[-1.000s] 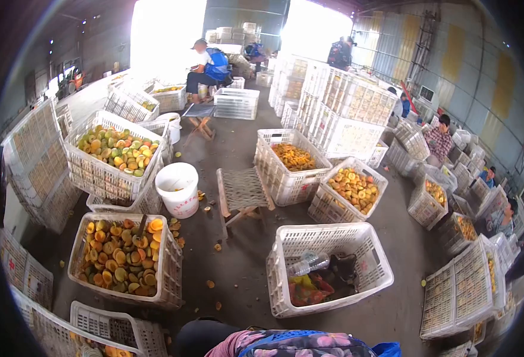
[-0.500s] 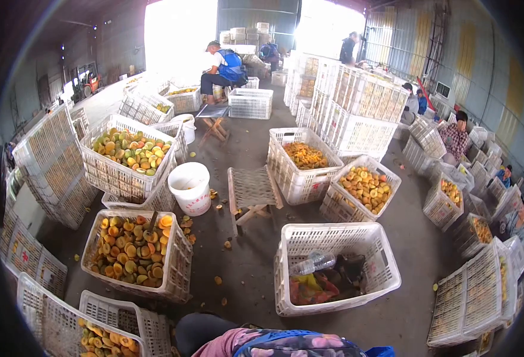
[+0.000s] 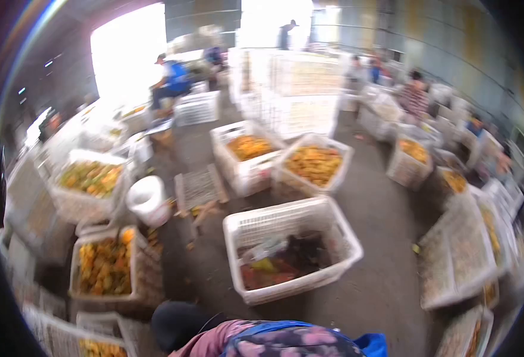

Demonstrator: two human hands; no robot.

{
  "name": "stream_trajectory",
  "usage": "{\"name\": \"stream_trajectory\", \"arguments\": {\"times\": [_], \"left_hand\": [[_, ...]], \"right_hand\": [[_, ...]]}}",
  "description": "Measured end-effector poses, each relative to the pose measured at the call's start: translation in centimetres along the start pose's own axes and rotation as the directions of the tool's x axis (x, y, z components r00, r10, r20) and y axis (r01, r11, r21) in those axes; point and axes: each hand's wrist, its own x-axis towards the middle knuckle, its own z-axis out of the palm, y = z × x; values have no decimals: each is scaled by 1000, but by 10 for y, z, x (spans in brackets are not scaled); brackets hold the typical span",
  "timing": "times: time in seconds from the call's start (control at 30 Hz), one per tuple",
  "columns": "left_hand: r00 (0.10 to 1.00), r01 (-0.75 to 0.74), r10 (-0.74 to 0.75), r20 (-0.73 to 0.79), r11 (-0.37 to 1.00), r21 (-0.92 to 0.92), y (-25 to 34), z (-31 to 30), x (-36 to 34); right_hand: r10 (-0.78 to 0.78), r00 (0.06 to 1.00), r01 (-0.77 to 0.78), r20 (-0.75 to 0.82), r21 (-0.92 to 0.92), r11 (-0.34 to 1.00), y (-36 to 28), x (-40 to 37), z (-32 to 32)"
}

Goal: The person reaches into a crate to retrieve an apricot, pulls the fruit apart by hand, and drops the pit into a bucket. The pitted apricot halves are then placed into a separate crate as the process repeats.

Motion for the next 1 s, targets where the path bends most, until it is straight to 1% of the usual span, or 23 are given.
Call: {"name": "stream_trajectory", "arguments": {"times": [0.07, 0.13, 0.2, 0.23, 0.27, 0.33, 0.37, 0.4, 0.43, 0.47, 0.5, 0.53, 0.6, 0.63, 0.67, 0.73, 0.77, 0.83, 0.87, 0.9, 0.93, 0.97, 1.0], "left_hand": [[997, 12, -18, -70, 996, -90, -7, -32, -25], [989, 18, -42, -143, 986, -164, -14, -59, -49], [979, 16, -60, -194, 975, -220, -27, -78, -66], [967, 2, -63, -247, 971, -238, -36, -91, -79], [949, -17, -62, -309, 969, -247, -43, -106, -94], [895, -90, -53, -443, 951, -294, -58, -119, -129], [877, -169, -48, -478, 901, -400, -67, -116, -138], [870, -250, -51, -489, 811, -529, -74, -114, -140], [878, -462, 96, -470, 432, -774, -86, -104, -147], [860, -458, -21, -510, 409, -789, -53, -93, -164], [830, -511, 91, -551, 520, -684, -62, -91, -171], [801, -549, 195, -566, 614, -566, -71, -88, -180], [761, -574, 175, -625, 629, -523, -79, -83, -176], [774, -544, 102, -625, 612, -574, -79, -84, -177], [787, -553, 106, -608, 558, -619, -71, -88, -177], [718, -639, 226, -658, 588, -496, -117, -82, -157], [716, -641, 223, -662, 588, -494, -119, -85, -156], [877, -473, 48, -477, 257, -843, -123, -92, -152], [876, -474, 45, -479, 257, -842, -126, -90, -151], [798, -584, 132, -588, 409, -701, -128, -85, -150], [707, -668, 236, -666, 534, -519, -130, -82, -149], [718, -652, 195, -668, 522, -550, -108, -86, -158], [713, -654, 187, -676, 523, -546, -111, -89, -157]], "right_hand": [[39, 977, -37, -209, 10, 999, -2, -21, -9], [-89, 930, 61, -357, -89, 994, -23, 0, -14], [-298, 853, 237, -428, -190, 953, -85, 57, 25], [-708, 690, 652, 151, -553, 519, -112, 67, 53], [-809, 587, 730, 44, -461, 505, -113, 64, 56], [-962, 273, 899, 8, -359, 252, -108, 121, 85], [-960, 280, 957, 26, -85, 277, -114, 133, 95], [-943, 333, 925, 27, 185, 332, -116, 146, 100], [-890, 449, 854, 79, 256, 453, -116, 156, 103], [-913, 406, 853, 38, 343, 393, -114, 174, 112], [-933, 361, 845, -4, 424, 326, -115, 183, 120], [-912, 405, 813, 69, 429, 393, -114, 190, 122], [-841, 497, 698, 216, 476, 535, -116, 214, 120], [-921, 359, 820, 148, 422, 387, -118, 214, 122], [-920, 355, 819, 167, 418, 392, -118, 211, 124], [-926, 358, 847, 121, 375, 377, -120, 208, 124], [-928, 361, 860, 90, 354, 368, -121, 208, 124], [-932, 363, 883, 24, 312, 352, -122, 209, 123], [-932, 362, 893, -8, 291, 344, -123, 208, 123], [-932, 363, 892, -3, 292, 346, -124, 206, 123], [-919, 395, 868, -5, 330, 371, -126, 204, 124], [-904, 428, 842, -3, 366, 397, -126, 203, 125], [-904, 428, 840, 9, 365, 402, -125, 211, 128]]}}
